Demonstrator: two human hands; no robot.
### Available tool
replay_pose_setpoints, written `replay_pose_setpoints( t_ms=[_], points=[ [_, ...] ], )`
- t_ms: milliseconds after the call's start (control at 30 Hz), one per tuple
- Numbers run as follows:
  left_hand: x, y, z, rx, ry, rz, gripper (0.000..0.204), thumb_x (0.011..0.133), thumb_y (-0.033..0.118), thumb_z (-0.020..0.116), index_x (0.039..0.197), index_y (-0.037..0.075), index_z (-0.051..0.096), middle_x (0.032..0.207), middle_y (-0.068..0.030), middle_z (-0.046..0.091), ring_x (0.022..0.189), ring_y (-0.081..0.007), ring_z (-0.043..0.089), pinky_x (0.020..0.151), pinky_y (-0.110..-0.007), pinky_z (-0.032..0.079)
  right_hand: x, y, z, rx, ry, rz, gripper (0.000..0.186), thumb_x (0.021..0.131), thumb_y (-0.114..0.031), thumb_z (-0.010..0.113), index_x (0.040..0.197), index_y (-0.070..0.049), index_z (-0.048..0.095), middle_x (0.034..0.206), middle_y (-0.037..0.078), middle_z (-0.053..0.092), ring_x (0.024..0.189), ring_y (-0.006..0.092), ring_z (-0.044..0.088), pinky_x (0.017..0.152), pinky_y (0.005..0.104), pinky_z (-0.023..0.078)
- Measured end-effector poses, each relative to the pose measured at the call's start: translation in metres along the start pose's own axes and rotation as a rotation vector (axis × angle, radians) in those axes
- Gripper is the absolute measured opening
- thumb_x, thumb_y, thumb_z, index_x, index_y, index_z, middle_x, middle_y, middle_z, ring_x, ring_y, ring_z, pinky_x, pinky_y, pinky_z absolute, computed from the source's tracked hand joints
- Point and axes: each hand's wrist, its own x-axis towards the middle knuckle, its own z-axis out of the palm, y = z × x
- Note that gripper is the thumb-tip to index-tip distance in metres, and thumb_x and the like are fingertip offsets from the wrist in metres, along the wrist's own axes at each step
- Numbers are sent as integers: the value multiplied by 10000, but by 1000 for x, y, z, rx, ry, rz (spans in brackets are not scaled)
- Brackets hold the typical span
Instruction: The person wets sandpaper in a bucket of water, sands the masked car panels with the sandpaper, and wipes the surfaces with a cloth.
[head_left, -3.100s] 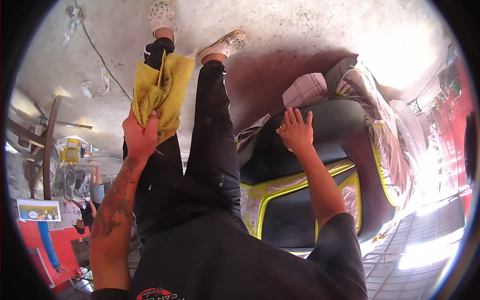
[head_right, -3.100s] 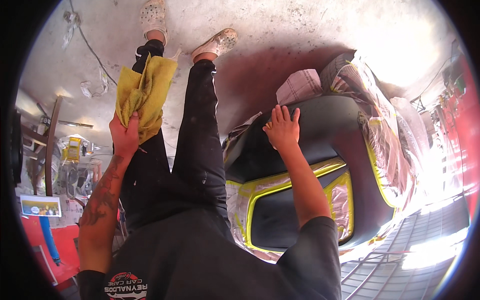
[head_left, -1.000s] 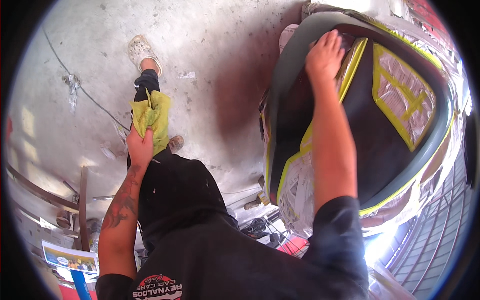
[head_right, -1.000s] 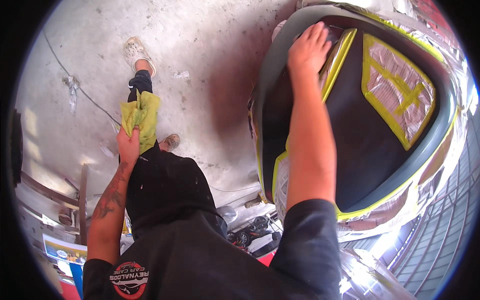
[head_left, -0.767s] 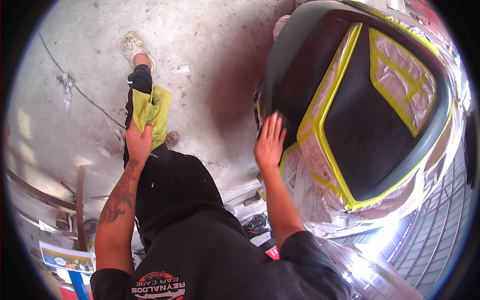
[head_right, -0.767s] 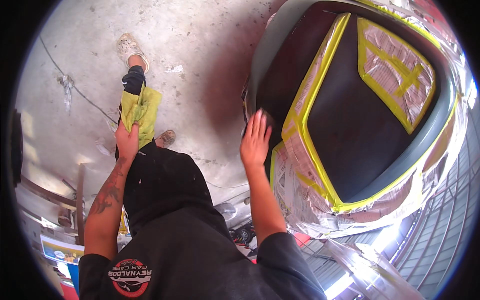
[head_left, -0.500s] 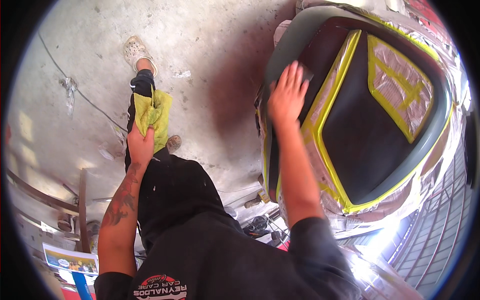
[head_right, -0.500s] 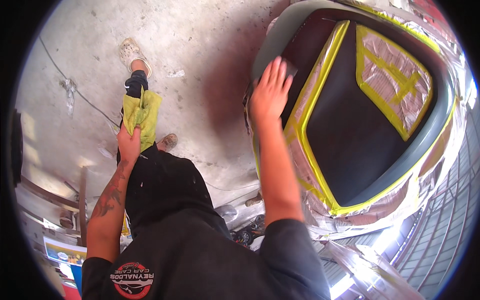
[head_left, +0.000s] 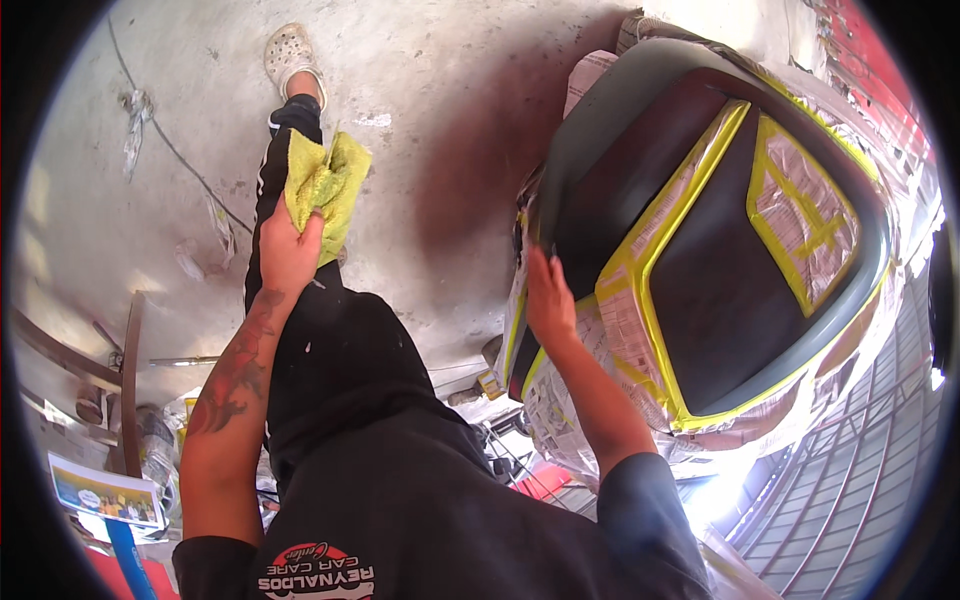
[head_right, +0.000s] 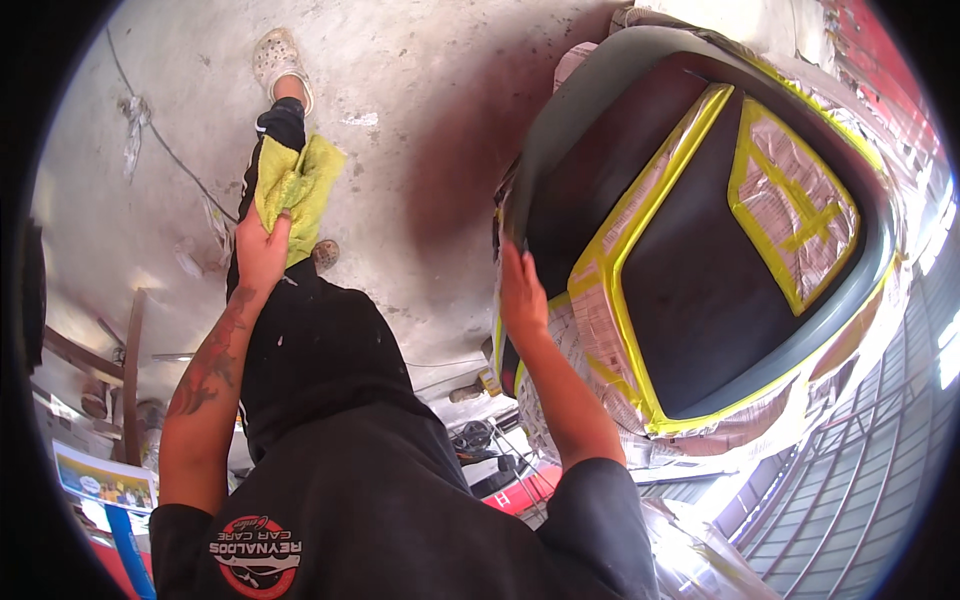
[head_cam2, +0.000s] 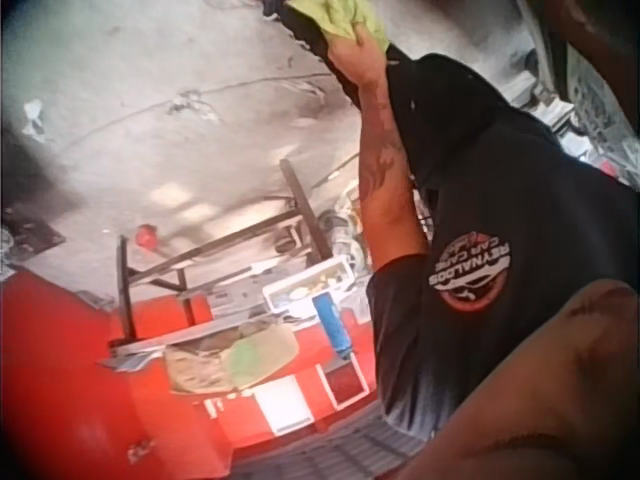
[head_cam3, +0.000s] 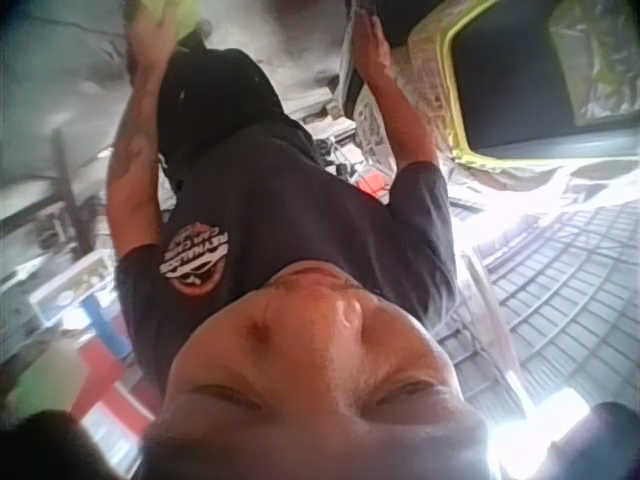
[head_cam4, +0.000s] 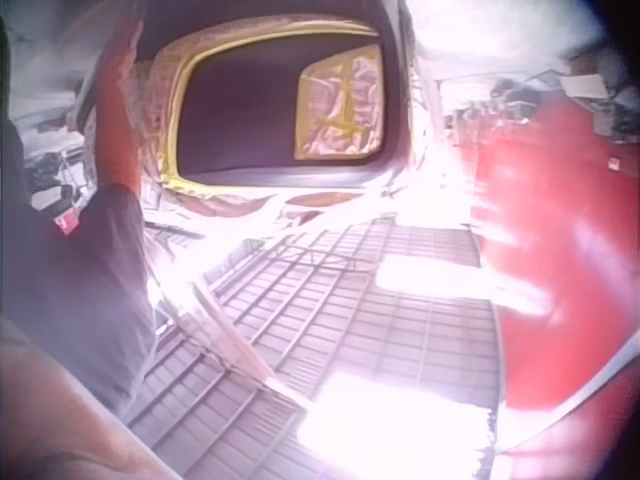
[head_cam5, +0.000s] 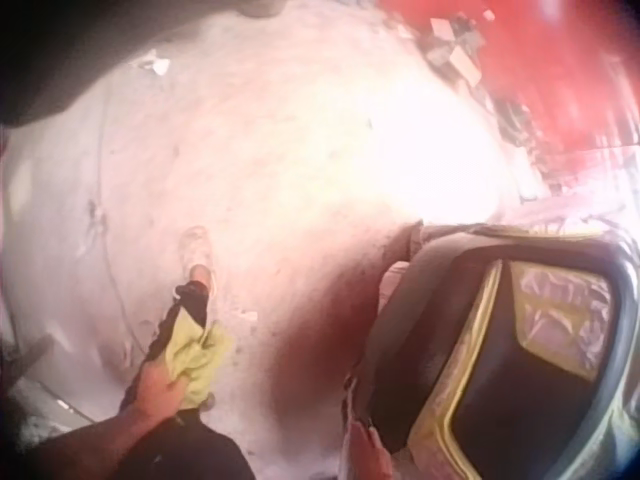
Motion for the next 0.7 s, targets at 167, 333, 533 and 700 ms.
replay_pose_setpoints(
  t_ms=[167,333,533,700],
  points=[
    [-4,-2,-3,-90,53,-23,378,878,109,591,1242,11,561,1002,-212,693,952,-387,672,788,-409,523,7,26,14,76,143,-195,577,893,-245,507,1390,45,467,1464,134,434,1413,260,306,1195,440,190],
    [7,5,-8,-65,45,-44,360,873,98,587,1218,-2,565,1000,-209,694,954,-383,674,803,-396,522,156,178,-87,-30,76,126,554,909,-404,518,1274,9,575,1302,126,564,1247,261,475,1180,488,164],
    [13,4,-9,-109,73,-34,374,873,97,582,1229,-14,561,1016,-212,693,962,-386,672,810,-393,523,135,139,-68,20,31,67,672,938,-442,503,1446,-12,409,1491,104,431,1416,227,310,1180,507,158],
    [-1,1,0,-74,35,-29,386,875,111,578,1242,-6,558,1018,-226,688,977,-400,656,803,-401,526,0,12,11,4,-55,-293,645,883,-351,521,1409,17,465,1486,98,433,1429,234,289,1194,498,148]
  ],
)
